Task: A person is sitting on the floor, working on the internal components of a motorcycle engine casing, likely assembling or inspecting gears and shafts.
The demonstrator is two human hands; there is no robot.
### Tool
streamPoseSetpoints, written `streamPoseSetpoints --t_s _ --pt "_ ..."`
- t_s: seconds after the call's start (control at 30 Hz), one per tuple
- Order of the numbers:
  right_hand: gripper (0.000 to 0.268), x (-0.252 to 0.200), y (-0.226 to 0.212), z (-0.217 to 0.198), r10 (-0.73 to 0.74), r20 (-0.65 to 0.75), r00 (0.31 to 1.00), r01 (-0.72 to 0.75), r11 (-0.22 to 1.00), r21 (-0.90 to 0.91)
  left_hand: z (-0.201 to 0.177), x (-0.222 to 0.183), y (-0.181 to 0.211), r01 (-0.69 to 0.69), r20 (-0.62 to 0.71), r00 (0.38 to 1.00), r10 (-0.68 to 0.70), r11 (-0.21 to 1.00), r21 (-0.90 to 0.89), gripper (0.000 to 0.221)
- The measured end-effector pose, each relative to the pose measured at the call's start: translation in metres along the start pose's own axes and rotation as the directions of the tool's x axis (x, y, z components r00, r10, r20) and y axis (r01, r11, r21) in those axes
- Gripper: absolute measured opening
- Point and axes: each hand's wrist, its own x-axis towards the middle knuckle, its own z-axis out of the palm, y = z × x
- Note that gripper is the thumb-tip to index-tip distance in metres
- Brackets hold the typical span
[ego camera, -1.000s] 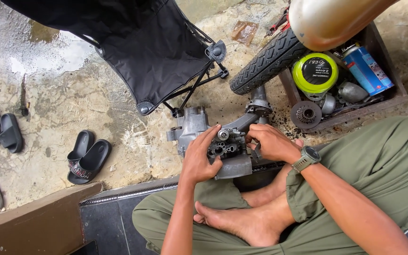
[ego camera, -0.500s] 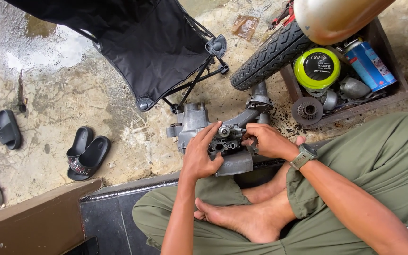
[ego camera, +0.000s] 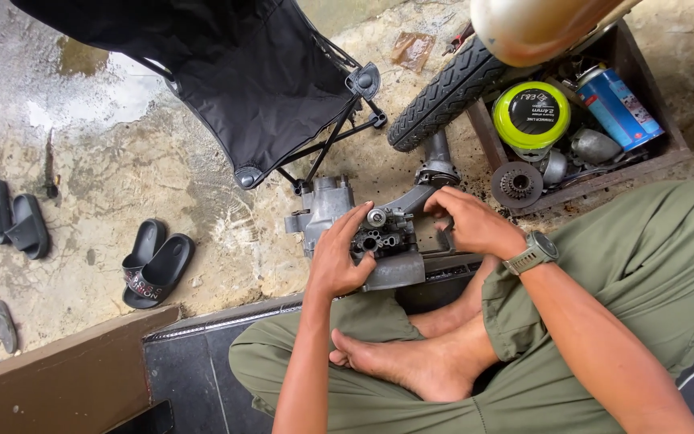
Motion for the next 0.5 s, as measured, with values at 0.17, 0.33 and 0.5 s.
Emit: streamPoseSetpoints --t_s 0.17,0.33,0.5 --pt "0.036 0.003 0.034 0.004 -0.047 -0.178 0.983 0.033 0.996 -0.082 0.006 0.0 -0.003 -0.01 -0.026 1.0 0.011 1.0 0.011 0.084" --pt "0.031 -0.001 0.037 0.004 -0.048 -0.257 0.965 0.009 0.989 -0.15 0.009 0.002 -0.008 0.006 -0.034 0.999 -0.005 1.0 0.02 0.081" --pt "0.016 -0.012 0.006 -0.004 -0.128 -0.246 0.961 0.111 0.99 -0.082 0.005 0.004 0.003 0.057 0.008 0.998 -0.058 0.995 0.085 0.084"
